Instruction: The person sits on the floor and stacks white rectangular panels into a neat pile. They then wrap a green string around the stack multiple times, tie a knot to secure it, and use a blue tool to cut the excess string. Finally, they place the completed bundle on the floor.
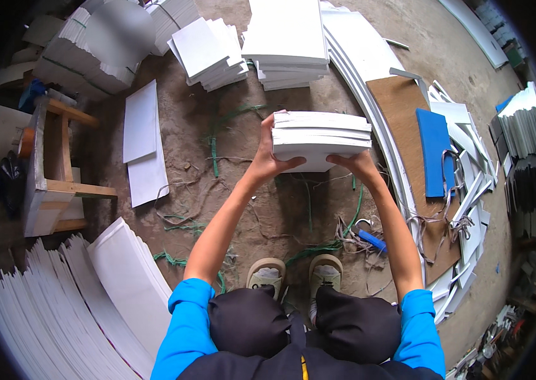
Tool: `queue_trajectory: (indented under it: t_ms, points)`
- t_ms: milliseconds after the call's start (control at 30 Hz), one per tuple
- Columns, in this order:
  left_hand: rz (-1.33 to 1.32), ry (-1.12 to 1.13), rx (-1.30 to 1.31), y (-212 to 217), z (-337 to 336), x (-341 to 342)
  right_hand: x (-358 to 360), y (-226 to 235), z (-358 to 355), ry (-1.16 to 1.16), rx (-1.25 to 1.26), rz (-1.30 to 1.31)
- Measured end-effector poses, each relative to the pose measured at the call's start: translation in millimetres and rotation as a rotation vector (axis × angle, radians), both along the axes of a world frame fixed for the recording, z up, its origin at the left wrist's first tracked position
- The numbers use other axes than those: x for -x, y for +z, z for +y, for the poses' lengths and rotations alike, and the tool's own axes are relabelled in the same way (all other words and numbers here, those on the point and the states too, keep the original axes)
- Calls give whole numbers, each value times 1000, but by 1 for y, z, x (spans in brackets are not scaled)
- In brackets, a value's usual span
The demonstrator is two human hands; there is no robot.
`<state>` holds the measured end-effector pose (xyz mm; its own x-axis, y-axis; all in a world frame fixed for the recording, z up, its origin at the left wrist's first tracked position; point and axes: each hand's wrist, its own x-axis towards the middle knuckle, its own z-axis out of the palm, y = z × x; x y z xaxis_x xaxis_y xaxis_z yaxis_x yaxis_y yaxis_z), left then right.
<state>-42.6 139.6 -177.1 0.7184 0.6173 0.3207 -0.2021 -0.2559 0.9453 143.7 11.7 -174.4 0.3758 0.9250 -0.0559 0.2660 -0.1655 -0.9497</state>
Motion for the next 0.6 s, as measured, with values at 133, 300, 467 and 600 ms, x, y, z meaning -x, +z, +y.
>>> queue_trajectory:
  t_ms: [133,300,467,600]
  points:
    - [120,-2,29,-37,1,3,2,-13,-2,45,-30,-32]
    - [145,3,-92,-29,14,-6,0,11,9,29,-83,-143]
    - [208,124,-219,52,7,1,8,54,12,2,-222,-173]
    - [129,241,364,53,-35,19,49,58,-8,-125,-199,217]
